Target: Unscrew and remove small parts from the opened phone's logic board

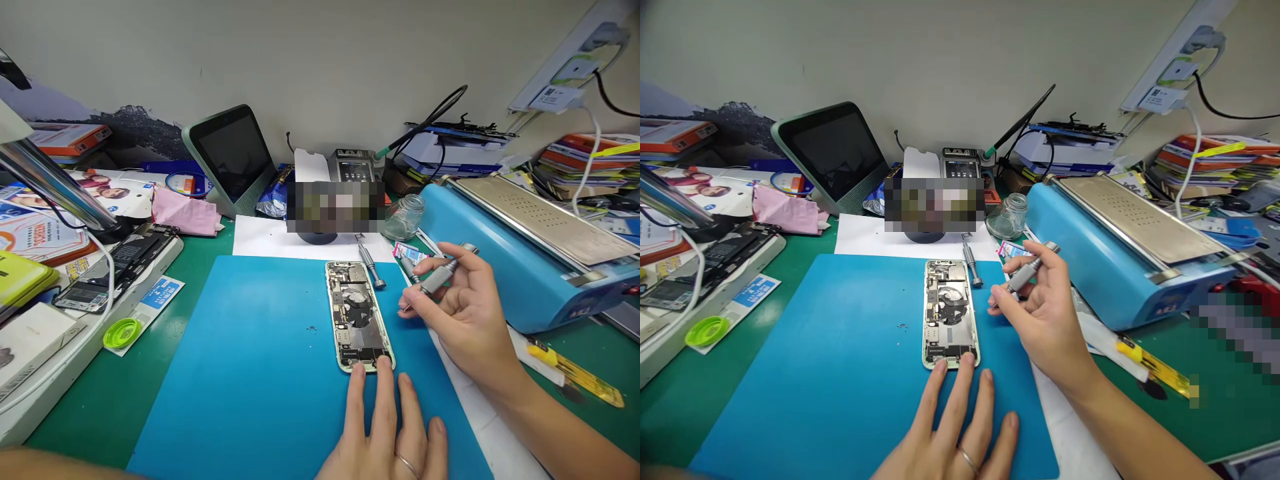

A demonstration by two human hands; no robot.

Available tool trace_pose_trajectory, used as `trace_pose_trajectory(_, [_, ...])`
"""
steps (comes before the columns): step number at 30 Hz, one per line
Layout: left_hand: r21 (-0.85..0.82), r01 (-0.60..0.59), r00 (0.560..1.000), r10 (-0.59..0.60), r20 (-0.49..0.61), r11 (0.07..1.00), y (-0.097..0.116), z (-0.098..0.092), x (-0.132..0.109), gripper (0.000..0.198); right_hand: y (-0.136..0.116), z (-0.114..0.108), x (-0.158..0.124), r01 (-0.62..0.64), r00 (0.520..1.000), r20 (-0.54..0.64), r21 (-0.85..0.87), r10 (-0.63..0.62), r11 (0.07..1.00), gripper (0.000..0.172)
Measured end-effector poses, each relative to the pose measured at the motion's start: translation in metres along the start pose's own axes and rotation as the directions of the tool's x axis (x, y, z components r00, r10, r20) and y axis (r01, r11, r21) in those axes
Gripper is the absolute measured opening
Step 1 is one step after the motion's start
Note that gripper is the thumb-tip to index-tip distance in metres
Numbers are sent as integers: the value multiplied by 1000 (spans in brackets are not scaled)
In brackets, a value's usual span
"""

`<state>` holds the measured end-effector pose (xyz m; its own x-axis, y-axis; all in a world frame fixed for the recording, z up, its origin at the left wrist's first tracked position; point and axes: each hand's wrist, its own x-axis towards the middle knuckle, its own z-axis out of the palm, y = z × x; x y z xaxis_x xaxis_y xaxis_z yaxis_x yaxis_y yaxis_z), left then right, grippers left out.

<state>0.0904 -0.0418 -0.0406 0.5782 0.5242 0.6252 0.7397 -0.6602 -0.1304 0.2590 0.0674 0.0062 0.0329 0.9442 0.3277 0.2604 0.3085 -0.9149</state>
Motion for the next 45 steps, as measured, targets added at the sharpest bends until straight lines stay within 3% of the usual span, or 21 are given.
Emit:
trace_pose_trajectory(3, [5, -11, 1000, 11, -25, 1000, 3, 4, -1, 23, -1, 1, 0, -4, 1000, -6, 35, 4, 999, 61])
trace_pose_trajectory(9, [-58, 124, 989, -128, -72, 991, 15, 9, 0, 13, 1, 0, 1, -20, 1000, 22, 52, 19, 998, 61])
trace_pose_trajectory(21, [-29, 87, 995, -88, -45, 996, 12, 6, 1, 17, 2, -2, 2, -24, 1000, 18, 38, 24, 999, 62])
trace_pose_trajectory(30, [-4, 13, 995, -12, 96, 1000, 5, -7, 2, 21, 2, -2, 2, -30, 999, 41, 46, 28, 998, 60])
trace_pose_trajectory(38, [-25, 43, 999, -44, -23, 999, 8, 3, 0, 19, 4, -1, 3, -37, 998, 45, 75, 34, 996, 58])
trace_pose_trajectory(45, [-6, 46, 998, -46, 34, 999, 8, -1, 1, 20, 5, -4, 2, -25, 999, 46, 55, 23, 998, 62])
